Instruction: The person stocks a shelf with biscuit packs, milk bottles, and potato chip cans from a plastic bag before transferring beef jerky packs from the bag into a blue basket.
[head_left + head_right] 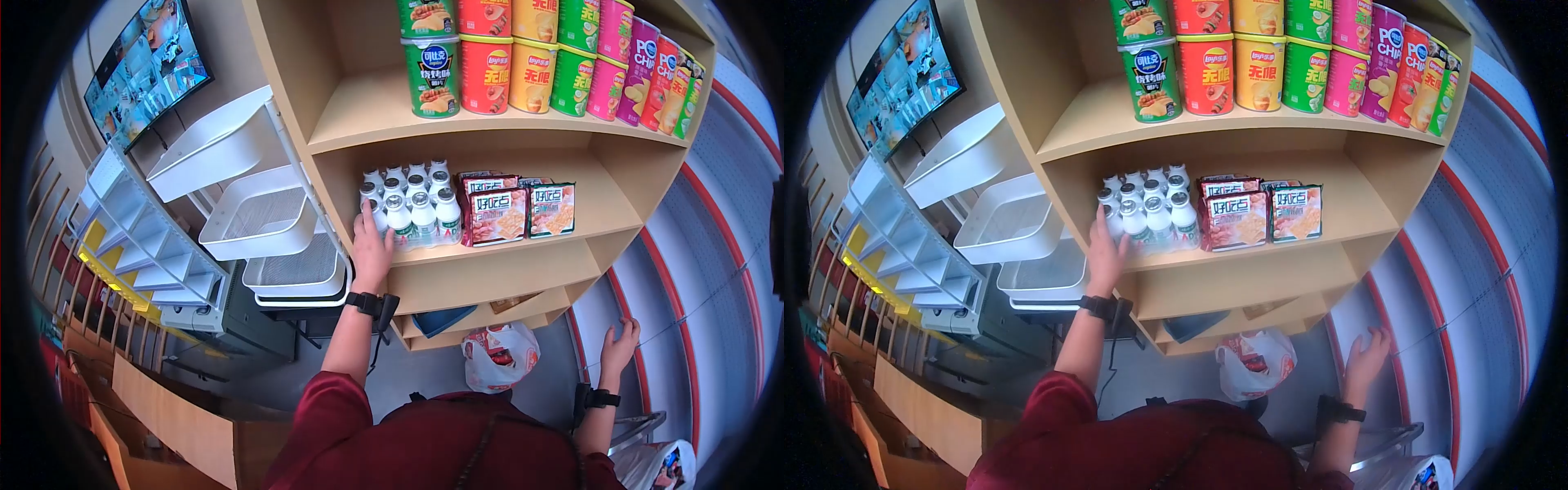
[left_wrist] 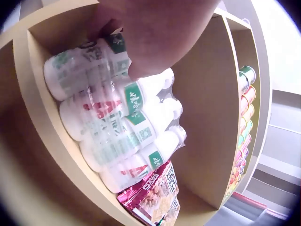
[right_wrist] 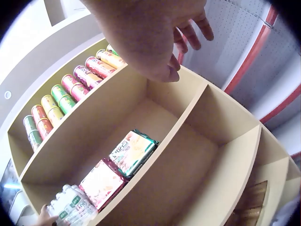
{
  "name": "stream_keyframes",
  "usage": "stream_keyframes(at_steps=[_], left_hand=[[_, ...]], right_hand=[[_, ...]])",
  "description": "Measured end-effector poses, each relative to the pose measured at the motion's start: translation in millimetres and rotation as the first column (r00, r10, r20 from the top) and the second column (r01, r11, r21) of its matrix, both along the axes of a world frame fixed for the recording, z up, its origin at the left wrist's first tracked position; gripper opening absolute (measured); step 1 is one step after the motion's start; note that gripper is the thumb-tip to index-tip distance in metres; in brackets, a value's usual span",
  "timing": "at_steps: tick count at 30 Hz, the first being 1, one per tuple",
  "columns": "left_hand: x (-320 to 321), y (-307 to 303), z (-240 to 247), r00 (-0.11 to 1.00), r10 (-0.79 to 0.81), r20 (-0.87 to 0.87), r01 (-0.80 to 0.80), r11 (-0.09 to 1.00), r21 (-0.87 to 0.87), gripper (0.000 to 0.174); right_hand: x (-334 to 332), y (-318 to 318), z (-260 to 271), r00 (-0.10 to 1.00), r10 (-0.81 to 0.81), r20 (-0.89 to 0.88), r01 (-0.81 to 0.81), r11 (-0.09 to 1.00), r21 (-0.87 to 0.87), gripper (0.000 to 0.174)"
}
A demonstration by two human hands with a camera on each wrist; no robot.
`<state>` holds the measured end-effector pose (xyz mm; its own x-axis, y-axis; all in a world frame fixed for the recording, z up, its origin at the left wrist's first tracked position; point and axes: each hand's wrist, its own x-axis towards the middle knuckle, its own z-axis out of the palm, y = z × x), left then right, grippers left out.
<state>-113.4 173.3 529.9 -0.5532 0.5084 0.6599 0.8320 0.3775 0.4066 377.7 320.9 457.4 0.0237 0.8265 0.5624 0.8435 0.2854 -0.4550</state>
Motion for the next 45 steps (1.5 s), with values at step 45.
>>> stream_keyframes(at_steps=[45], left_hand=[[14, -23, -44, 0.466, -0.673, 0.574, -0.017, 0.642, 0.766, 0.043]], right_hand=[[32, -59, 23, 0.974, -0.224, 0.038, 0.226, 0.973, -0.052, 0.027]])
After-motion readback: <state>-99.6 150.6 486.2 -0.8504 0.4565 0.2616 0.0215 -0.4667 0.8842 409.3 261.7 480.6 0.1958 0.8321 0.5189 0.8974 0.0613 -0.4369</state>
